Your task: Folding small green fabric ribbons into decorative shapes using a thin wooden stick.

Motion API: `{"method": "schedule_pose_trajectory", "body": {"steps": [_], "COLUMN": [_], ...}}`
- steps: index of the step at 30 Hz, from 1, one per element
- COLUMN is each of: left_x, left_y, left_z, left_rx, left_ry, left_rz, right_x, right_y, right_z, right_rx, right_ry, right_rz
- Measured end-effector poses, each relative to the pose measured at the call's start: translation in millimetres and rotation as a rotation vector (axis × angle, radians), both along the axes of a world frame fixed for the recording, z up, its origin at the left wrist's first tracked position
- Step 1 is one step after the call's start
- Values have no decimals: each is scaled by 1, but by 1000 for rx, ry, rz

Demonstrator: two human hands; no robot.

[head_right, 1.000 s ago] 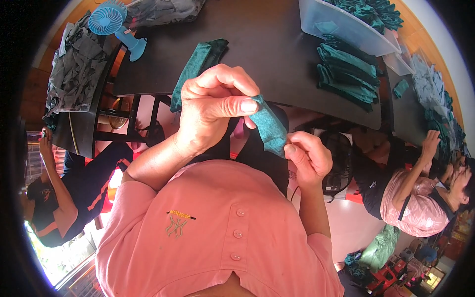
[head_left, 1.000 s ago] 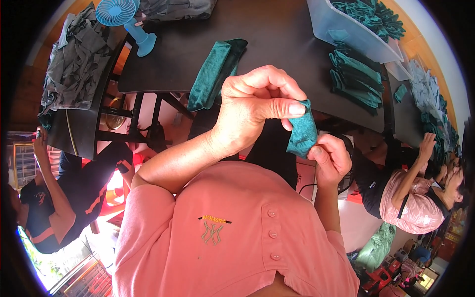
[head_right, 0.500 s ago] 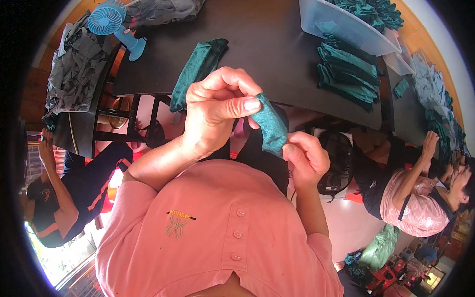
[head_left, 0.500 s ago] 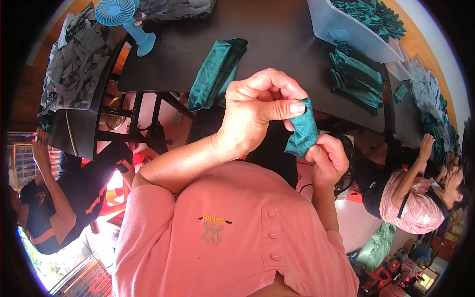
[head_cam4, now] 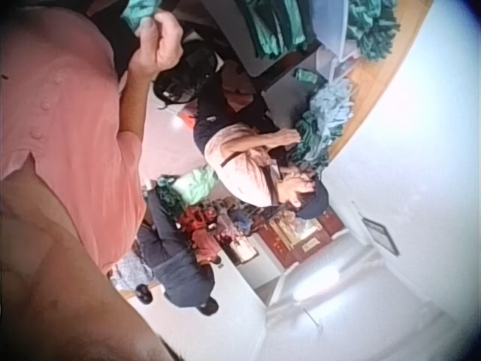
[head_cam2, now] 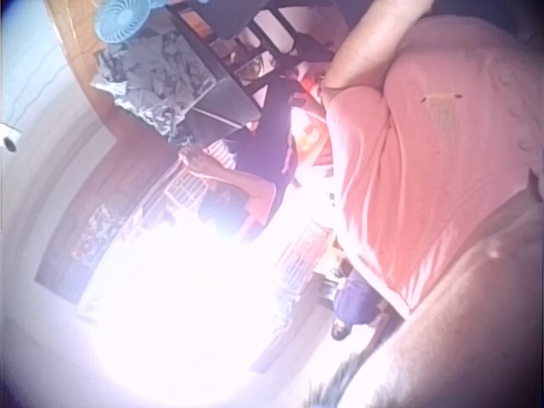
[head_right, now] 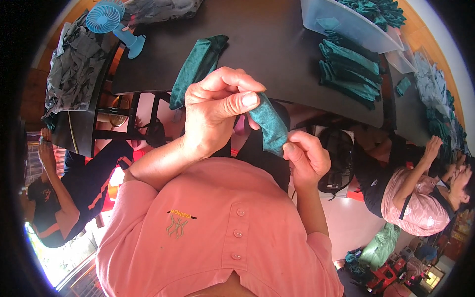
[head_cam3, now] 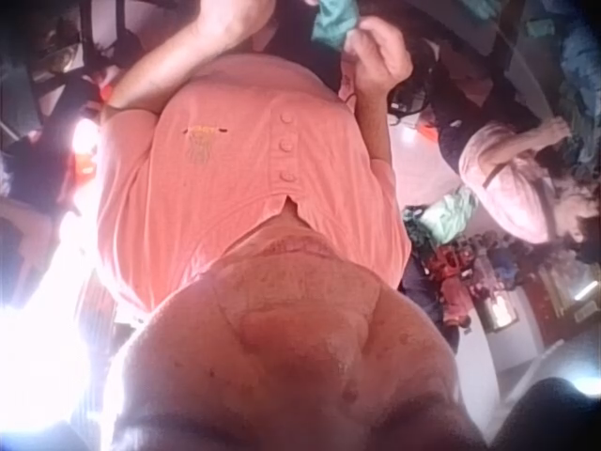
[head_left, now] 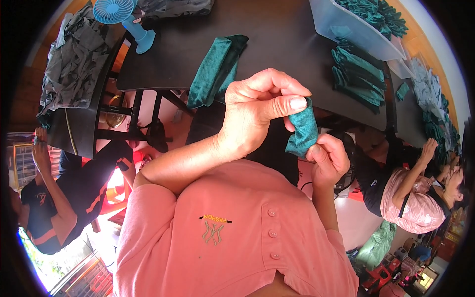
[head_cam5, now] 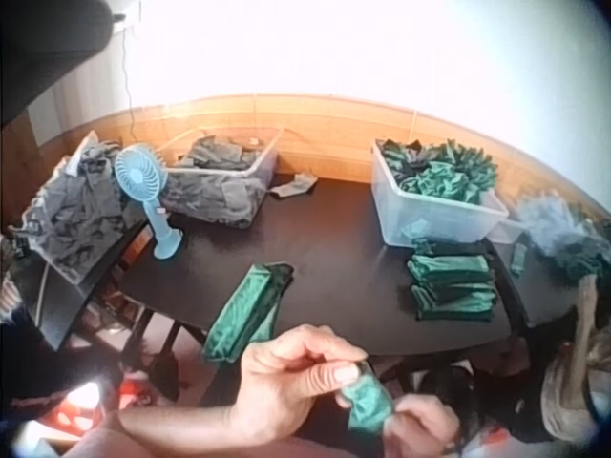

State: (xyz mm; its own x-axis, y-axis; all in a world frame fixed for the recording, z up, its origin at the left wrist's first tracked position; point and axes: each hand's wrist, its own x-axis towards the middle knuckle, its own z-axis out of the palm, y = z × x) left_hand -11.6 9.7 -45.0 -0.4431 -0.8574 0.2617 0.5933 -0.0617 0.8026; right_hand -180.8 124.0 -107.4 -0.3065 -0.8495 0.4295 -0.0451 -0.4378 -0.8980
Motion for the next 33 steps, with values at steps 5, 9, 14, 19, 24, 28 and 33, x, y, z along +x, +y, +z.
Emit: {"method": "schedule_pose_trajectory", "body": {"steps": [5, 9, 14, 19, 24, 28, 33], "left_x": [1, 0, -2, -5, -5, -7, -7], "left_y": [-1, -2, 1, 4, 7, 7, 10], "left_z": [-2, -4, -5, -5, -4, -8, -4], "left_rx": [95, 21, 57, 70, 96, 92, 65], "left_ry": [55, 27, -12, -3, -23, -13, -39], "left_rz": [-33, -24, -26, -53, -63, -81, -54], "right_x": [0, -1, -2, 1, 7, 7, 9], "right_y": [0, 0, 2, 6, 3, 3, -1], "right_z": [1, 0, -5, -6, -9, -15, -21], "right_rx": [0, 6, 35, 178, 210, 257, 252], "right_ry": [13, 23, -11, -259, -467, -697, -892], "right_rz": [17, 31, 42, 110, 260, 471, 685]}}
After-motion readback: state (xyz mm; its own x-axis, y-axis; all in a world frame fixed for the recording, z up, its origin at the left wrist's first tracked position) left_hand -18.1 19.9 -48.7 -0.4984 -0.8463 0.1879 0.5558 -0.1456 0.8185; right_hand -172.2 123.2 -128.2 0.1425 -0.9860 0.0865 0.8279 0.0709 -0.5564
